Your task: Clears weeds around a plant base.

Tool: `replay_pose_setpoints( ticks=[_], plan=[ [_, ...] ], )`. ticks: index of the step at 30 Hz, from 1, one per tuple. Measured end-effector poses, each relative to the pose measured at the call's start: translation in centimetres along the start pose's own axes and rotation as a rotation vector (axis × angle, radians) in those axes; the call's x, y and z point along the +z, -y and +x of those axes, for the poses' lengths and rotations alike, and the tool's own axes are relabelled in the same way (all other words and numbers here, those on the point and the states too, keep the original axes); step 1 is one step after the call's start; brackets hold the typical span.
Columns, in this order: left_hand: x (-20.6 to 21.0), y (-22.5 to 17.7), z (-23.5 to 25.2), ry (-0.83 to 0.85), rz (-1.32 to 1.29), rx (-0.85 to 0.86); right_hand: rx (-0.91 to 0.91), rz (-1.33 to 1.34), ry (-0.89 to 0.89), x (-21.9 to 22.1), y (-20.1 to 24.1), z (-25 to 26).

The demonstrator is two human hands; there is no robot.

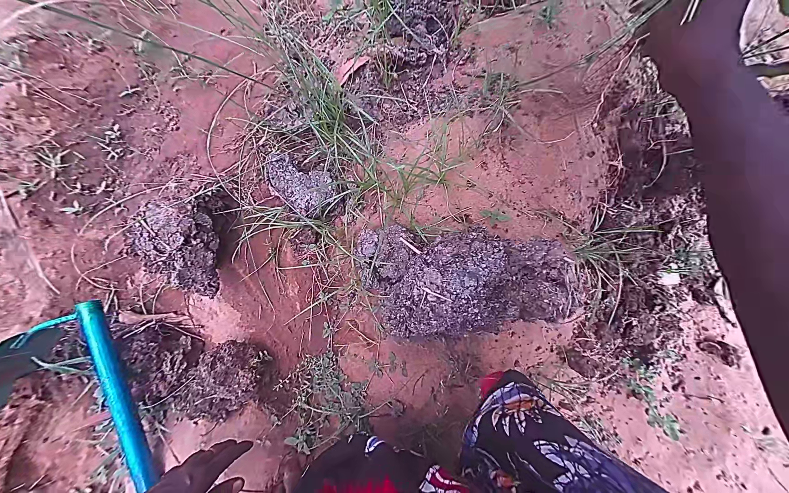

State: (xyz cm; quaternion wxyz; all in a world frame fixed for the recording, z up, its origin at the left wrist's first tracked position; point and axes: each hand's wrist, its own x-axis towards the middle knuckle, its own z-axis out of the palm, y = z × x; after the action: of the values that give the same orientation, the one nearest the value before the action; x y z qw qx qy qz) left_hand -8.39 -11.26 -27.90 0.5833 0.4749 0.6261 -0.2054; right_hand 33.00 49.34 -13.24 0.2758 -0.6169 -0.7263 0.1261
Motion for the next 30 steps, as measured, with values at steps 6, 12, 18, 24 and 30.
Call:
replay_pose_setpoints(
  ticks=[6,12,18,24,30],
  plan=[
    [-0.6,-2.3,1.0,-0.001,0.049,0.038,0.048,-0.001,0.275,7.2,1.9,-3.6],
    [-0.7,-2.1,0.8,-0.017,0.049,0.003,0.046,-0.272,0.496,9.9,4.3,-2.6],
    [-0.3,-0.4,1.1,0.038,0.090,-0.030,0.132,-0.157,0.516,10.7,3.9,-1.7],
    [-0.6,-0.6,1.5,0.009,0.112,-0.033,0.157,-0.479,0.459,10.9,8.7,-4.5],
    [-1.0,-0.8,1.4,0.005,0.118,-0.053,0.175,-0.547,0.437,12.3,9.0,-4.9]
  ],
)
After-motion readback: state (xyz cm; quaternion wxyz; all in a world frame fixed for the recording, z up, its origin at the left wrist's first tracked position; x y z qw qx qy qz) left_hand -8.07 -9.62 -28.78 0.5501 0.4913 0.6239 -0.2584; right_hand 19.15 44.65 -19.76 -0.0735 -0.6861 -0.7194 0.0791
